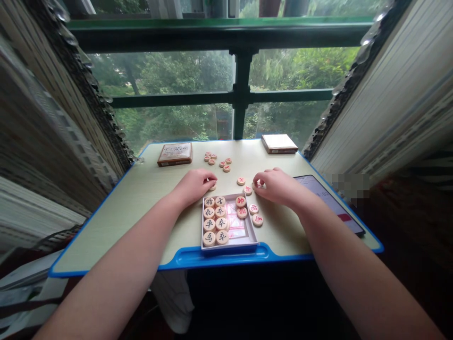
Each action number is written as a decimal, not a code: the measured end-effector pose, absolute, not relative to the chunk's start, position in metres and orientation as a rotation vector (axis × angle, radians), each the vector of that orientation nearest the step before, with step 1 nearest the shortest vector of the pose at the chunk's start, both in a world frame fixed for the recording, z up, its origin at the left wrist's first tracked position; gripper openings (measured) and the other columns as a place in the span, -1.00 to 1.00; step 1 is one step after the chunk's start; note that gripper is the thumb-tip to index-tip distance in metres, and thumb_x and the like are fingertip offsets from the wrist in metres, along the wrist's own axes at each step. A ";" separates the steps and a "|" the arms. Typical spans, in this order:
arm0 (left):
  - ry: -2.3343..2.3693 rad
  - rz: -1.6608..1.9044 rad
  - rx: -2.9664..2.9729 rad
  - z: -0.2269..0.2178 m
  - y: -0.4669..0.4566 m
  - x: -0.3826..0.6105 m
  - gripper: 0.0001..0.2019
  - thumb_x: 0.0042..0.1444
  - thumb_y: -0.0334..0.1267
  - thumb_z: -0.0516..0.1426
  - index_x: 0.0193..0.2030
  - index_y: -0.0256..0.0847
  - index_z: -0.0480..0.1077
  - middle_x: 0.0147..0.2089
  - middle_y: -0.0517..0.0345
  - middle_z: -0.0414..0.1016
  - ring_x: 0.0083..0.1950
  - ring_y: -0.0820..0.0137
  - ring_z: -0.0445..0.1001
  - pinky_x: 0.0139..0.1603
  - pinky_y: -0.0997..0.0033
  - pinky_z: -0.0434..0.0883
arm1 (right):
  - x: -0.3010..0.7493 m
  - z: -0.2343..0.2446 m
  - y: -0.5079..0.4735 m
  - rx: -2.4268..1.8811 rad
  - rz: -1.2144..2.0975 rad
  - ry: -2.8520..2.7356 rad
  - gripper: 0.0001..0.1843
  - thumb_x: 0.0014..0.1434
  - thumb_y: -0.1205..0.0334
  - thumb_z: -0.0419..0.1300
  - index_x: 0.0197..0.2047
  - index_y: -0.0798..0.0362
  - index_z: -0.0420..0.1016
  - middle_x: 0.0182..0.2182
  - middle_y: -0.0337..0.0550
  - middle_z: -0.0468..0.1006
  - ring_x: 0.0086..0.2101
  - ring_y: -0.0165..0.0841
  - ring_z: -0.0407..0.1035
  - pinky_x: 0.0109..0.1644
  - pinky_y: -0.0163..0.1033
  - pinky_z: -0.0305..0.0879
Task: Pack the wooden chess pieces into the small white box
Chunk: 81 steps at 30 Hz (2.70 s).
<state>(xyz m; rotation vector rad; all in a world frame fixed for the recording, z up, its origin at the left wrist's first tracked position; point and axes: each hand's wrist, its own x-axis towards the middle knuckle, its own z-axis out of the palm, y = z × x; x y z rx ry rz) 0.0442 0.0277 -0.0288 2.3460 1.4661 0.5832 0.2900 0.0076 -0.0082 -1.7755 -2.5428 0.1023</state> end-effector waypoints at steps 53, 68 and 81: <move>1.216 0.567 2.177 -0.022 0.006 0.063 -0.68 0.03 -0.09 0.10 -0.50 -0.31 0.50 -0.51 0.14 0.46 -0.46 0.47 0.33 -0.44 0.51 0.23 | 0.275 0.020 -0.025 -1.811 0.379 -2.705 -0.81 -0.06 0.14 0.11 -0.46 0.02 0.51 -0.51 -0.15 0.53 -0.52 -0.36 0.33 -0.54 -0.30 0.03; 1.208 0.677 2.043 -0.019 0.006 0.069 -0.77 -0.06 -0.24 0.13 -0.37 -0.32 0.57 -0.40 0.08 0.56 -0.36 0.40 0.44 -0.37 0.49 0.33 | 0.274 0.024 -0.036 -1.352 0.277 -2.641 -0.87 0.00 0.20 0.16 -0.33 -0.02 0.48 -0.37 -0.22 0.52 -0.44 -0.43 0.31 -0.41 -0.35 0.08; 1.202 0.586 2.150 -0.017 0.004 0.070 -0.77 -0.03 -0.23 0.10 -0.38 -0.27 0.56 -0.39 0.14 0.57 -0.36 0.42 0.43 -0.35 0.51 0.31 | 0.256 0.017 -0.053 -1.398 0.053 -2.786 -0.83 0.13 0.16 0.09 -0.33 0.03 0.47 -0.33 -0.11 0.53 -0.31 -0.30 0.41 -0.34 -0.29 0.16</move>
